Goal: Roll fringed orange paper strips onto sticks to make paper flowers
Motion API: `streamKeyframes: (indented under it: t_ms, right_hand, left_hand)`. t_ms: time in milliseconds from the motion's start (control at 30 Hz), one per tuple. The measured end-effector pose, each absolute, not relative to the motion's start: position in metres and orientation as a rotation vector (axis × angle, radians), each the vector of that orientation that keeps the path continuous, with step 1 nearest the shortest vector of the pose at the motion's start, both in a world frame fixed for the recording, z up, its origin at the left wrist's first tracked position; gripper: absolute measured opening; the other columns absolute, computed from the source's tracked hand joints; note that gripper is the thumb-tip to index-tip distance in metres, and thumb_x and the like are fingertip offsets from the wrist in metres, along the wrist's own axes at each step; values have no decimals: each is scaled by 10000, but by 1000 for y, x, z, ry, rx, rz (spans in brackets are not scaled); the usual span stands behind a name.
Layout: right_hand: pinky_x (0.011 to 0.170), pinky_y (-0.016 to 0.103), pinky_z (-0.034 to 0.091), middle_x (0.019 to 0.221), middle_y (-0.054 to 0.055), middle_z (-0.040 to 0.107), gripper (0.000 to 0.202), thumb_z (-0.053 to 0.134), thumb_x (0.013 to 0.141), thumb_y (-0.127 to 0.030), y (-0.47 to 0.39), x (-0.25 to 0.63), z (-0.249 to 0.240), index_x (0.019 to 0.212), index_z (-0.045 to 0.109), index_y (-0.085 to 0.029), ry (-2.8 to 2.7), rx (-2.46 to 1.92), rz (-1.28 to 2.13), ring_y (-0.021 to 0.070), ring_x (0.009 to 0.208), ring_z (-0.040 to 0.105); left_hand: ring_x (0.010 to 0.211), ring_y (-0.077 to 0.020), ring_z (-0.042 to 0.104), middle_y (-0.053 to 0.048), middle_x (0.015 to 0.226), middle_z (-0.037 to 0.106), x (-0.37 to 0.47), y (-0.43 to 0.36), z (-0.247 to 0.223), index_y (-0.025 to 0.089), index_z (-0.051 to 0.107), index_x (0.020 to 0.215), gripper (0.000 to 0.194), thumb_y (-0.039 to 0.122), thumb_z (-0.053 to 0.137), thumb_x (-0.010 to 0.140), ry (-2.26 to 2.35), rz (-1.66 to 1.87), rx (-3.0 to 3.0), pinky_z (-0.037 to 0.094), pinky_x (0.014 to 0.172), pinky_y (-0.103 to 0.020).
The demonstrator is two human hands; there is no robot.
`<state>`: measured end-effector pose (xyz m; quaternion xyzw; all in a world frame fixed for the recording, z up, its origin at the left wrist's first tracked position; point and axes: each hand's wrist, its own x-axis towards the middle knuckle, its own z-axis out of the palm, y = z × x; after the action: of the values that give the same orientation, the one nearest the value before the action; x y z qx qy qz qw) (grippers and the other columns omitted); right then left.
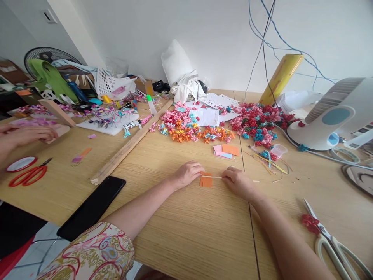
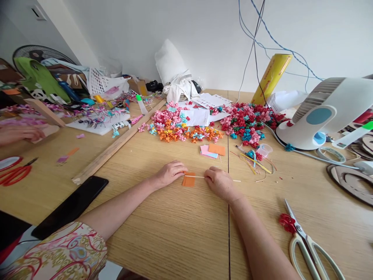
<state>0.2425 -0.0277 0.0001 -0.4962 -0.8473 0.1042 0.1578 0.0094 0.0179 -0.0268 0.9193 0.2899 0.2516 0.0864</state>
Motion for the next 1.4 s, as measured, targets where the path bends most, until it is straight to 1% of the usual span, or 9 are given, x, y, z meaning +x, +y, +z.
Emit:
streamKeyframes:
  t_ms: [233,400,533,700,867,1033,1133,1200,1400]
  right_hand:
    - [622,207,367,767,30,548,165,420,802,-182,-28,242,1,755,578,-185,-2439,-1390,328,115,706,507]
    - [626,212,369,782,32,547,155,423,804,-188,-28,243,0,766,573,-187,-2438,-1395,328,119,714,507]
    - [626,212,368,778,31,546,154,422,804,-184,-28,243,-1,759,570,-188,-2436,-1395,319,119,712,507]
    - [612,208,365,783,25,548,144,425,808,-195,-28,243,-2,763,562,-194,-2411,-1389,314,116,705,506]
    - [618,209,368,785,20,545,134,434,808,-192,-28,240,-6,760,559,-196,-2407,-1367,301,115,706,507]
    - [630,216,370,776,22,538,124,445,804,-182,-29,238,-8,758,560,-195,-2414,-1343,259,123,720,505]
    - [631,221,370,765,23,534,121,451,805,-182,-29,235,-9,757,561,-191,-2405,-1332,227,127,721,500]
    - [631,224,369,759,26,531,126,448,810,-185,-30,233,-10,755,562,-189,-2406,-1311,211,130,722,497]
    - [640,229,369,749,27,528,121,457,814,-185,-32,224,-15,747,558,-183,-2408,-1279,182,132,722,489]
  left_hand:
    - [774,-132,524,-22,792,594,11,18,-28,161,577,840,103,210,489,818,856,816,2687,417,729,-247]
    - [840,-140,523,-44,875,592,10,17,-25,159,572,918,156,231,462,833,826,865,2639,423,766,-258]
    - [901,-145,506,-62,944,564,8,16,-19,164,552,973,183,218,438,841,903,1023,2563,417,809,-275]
    - [837,-143,498,-53,833,547,4,10,-5,151,541,853,146,226,416,844,975,1222,2548,418,768,-276]
    - [725,-122,503,-39,739,541,8,-4,13,144,525,768,170,238,408,847,847,1104,2729,412,667,-228]
    - [609,-101,511,-8,676,549,14,-17,27,149,536,714,235,284,406,856,718,631,3018,383,568,-202]
    - [616,-115,526,-7,676,554,15,-22,24,150,535,717,221,289,423,848,656,419,3148,374,548,-210]
    - [653,-126,535,-12,700,559,16,-24,17,152,533,736,215,287,413,852,593,446,3177,383,569,-220]
    - [633,-106,517,-21,672,549,27,-28,-11,137,531,702,269,272,373,872,620,715,3036,388,594,-217]
